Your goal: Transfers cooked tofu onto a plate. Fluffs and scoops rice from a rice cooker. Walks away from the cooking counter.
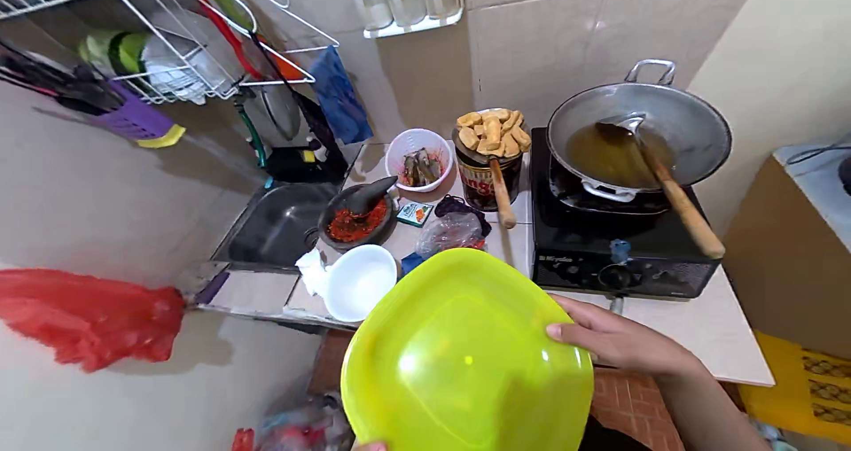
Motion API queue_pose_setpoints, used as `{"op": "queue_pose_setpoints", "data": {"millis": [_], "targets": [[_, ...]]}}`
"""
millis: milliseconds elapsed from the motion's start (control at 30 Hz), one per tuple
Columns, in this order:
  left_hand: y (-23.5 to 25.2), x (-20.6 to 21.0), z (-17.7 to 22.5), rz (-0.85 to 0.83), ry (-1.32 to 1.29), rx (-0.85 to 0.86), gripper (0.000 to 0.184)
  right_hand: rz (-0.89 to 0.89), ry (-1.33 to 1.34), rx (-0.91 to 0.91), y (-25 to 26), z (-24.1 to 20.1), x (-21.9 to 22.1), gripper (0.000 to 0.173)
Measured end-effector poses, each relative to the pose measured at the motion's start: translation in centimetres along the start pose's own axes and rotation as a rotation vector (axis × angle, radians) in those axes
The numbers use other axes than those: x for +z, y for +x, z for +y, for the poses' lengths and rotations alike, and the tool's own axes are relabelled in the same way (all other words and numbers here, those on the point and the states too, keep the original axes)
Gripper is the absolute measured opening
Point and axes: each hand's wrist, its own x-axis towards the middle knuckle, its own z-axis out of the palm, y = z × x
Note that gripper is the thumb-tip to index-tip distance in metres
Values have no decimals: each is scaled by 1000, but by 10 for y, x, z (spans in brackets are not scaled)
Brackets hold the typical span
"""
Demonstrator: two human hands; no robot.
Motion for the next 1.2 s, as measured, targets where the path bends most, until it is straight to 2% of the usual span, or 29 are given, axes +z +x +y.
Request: {"op": "queue_pose_setpoints", "data": {"millis": [33, 67, 100, 133, 167, 267, 333, 400, 467, 533, 733, 867, 1100, 1200], "targets": [[3, -11, -5, 120, 44, 7, 26, 3, -36, 34, 10, -6, 1, 38], [9, -16, -8, 260, 84, 8, 27, 37, -72, 65, 18, -12, 2, 52], [17, -21, -8, 390, 101, -8, 36, 91, -89, 94, 26, -17, 1, 70], [25, -27, -8, 503, 101, -36, 45, 177, -60, 121, 36, -20, -1, 81], [33, -35, -9, 590, 98, -59, 51, 276, 10, 133, 46, -21, -4, 86], [50, -63, -15, 727, 77, -90, 49, 459, 464, 120, 82, -27, -17, 77], [60, -80, -22, 720, 32, -107, 45, 506, 728, 131, 107, -33, -23, 71], [73, -91, -32, 705, -12, -136, 40, 547, 875, 141, 130, -40, -30, 57], [89, -96, -41, 718, -17, -179, 33, 526, 1061, 122, 145, -47, -37, 39], [107, -97, -50, 723, -8, -215, 28, 506, 1137, 116, 151, -51, -38, 31], [175, -92, -70, 679, -23, -340, 37, 435, 1090, 162, 145, -48, -41, 33], [213, -90, -99, 626, 9, -373, 44, 456, 941, 222, 138, -50, -38, 35], [239, -90, -131, 644, 16, -373, 55, 428, 656, 312, 100, -53, -24, 40], [242, -88, -129, 653, -1, -358, 55, 377, 546, 346, 80, -47, -19, 31]]}}
